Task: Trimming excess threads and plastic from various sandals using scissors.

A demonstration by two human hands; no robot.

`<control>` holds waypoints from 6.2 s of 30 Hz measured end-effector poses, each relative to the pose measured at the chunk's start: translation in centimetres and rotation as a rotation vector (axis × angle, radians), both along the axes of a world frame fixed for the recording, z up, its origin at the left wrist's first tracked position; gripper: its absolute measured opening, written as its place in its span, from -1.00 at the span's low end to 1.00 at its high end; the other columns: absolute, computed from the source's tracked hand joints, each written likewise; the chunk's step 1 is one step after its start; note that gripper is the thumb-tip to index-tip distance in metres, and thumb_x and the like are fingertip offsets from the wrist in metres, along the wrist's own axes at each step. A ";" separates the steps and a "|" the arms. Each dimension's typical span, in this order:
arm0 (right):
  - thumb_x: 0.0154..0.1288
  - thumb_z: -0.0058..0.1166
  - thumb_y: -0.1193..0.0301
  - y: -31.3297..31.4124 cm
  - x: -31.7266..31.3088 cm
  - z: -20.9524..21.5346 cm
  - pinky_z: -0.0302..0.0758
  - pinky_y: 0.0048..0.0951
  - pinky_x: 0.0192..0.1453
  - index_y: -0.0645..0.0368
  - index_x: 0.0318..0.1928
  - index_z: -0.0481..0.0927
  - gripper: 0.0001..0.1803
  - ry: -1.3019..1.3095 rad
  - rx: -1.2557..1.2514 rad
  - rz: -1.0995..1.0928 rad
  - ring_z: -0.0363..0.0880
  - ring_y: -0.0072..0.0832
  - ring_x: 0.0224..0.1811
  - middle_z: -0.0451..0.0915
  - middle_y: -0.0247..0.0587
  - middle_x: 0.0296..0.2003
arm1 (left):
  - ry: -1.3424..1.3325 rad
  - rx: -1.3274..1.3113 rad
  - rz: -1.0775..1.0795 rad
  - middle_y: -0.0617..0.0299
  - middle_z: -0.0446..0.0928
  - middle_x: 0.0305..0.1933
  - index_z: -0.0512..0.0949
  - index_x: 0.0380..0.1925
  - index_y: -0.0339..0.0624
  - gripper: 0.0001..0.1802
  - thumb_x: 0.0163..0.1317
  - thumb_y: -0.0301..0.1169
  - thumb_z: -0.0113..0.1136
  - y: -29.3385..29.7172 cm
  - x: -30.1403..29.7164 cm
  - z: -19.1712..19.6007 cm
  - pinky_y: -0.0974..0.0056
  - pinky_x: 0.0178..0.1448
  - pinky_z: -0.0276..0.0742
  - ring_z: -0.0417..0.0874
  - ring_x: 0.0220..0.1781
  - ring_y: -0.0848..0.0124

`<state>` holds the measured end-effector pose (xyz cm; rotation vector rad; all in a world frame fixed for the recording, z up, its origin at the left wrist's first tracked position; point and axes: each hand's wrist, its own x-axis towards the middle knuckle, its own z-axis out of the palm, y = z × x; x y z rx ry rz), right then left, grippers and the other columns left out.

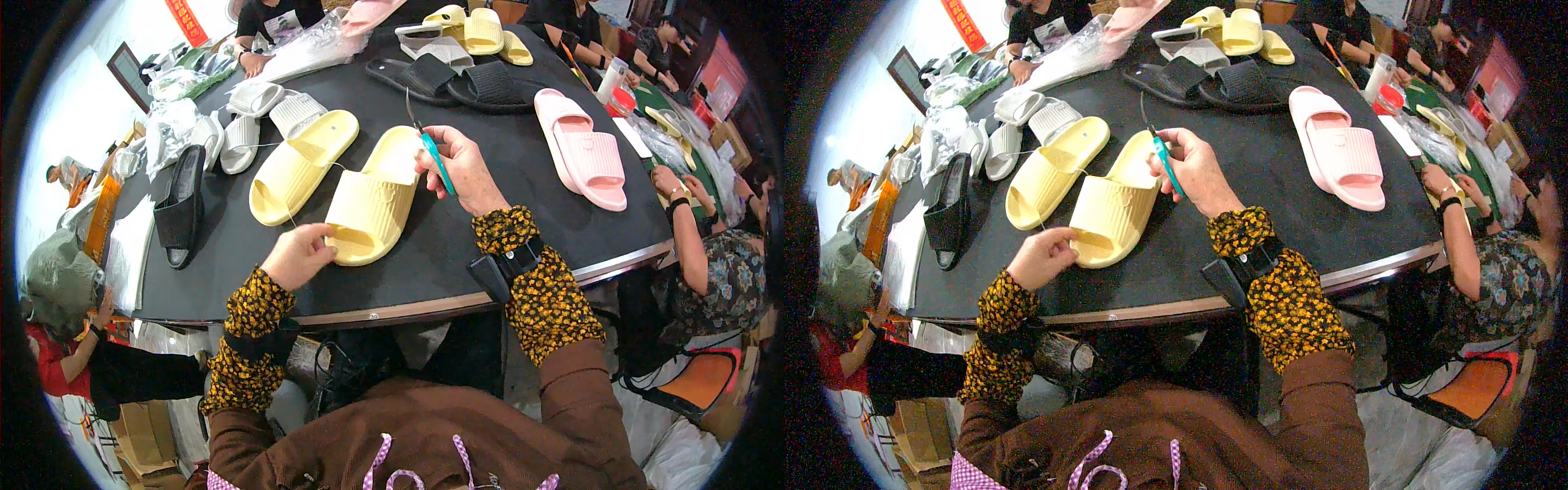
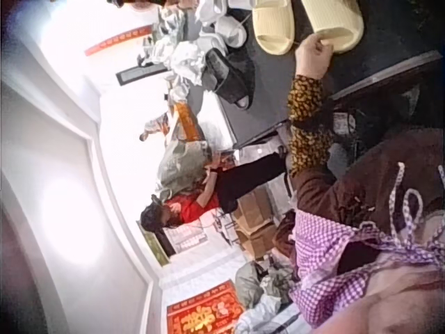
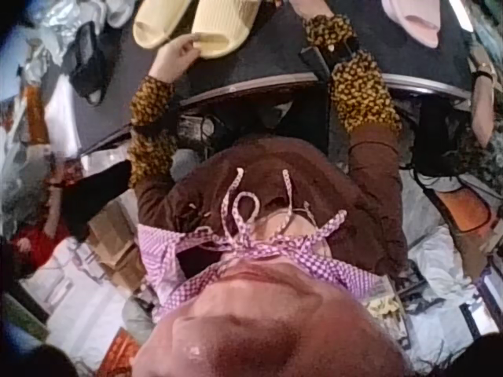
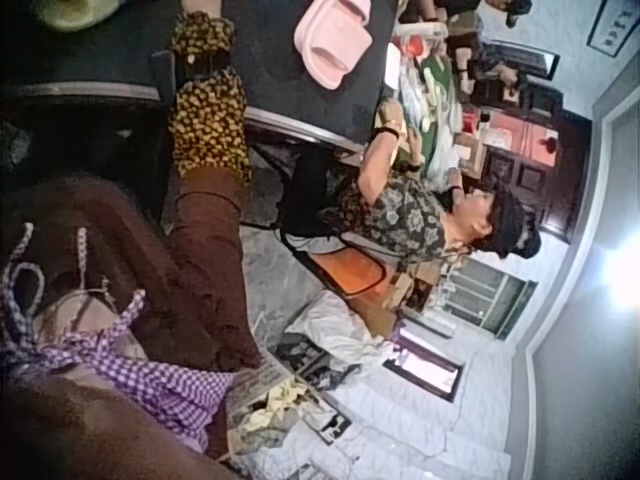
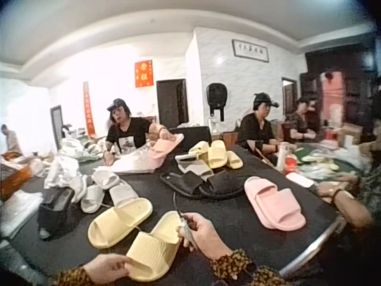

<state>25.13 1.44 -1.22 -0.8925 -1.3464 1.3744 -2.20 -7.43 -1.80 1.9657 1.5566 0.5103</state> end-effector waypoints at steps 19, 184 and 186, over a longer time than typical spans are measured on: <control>0.18 0.06 0.43 -8.7 -0.4 3.5 0.44 -0.62 -0.59 0.25 0.02 0.33 -0.59 0.208 -0.162 0.314 0.47 -0.62 -0.64 0.53 -0.19 -0.45 | -0.327 0.038 0.218 0.28 0.52 -0.52 0.57 -0.38 -0.27 -0.91 0.14 -0.51 0.12 -6.0 1.4 2.0 0.48 -0.46 0.36 0.42 -0.57 0.62; 0.06 0.14 0.49 -13.1 -1.1 1.1 0.51 -0.37 -0.26 0.22 -0.02 0.35 -0.57 -0.611 0.462 -0.317 0.56 -0.36 -0.36 0.53 -0.06 -0.36 | -1.127 0.068 0.120 0.18 0.49 -0.19 0.27 0.02 -0.22 -0.70 0.30 -0.47 -0.06 -4.2 5.2 2.2 0.50 -0.28 0.40 0.47 -0.32 0.60; 0.07 0.14 0.49 -13.0 -1.3 1.4 0.50 -0.36 -0.26 0.22 -0.03 0.35 -0.58 -0.582 0.467 -0.304 0.57 -0.34 -0.36 0.53 -0.05 -0.36 | -1.093 0.059 0.098 0.19 0.50 -0.21 0.28 0.02 -0.23 -0.71 0.31 -0.46 -0.06 -4.4 5.2 2.1 0.49 -0.29 0.41 0.48 -0.33 0.60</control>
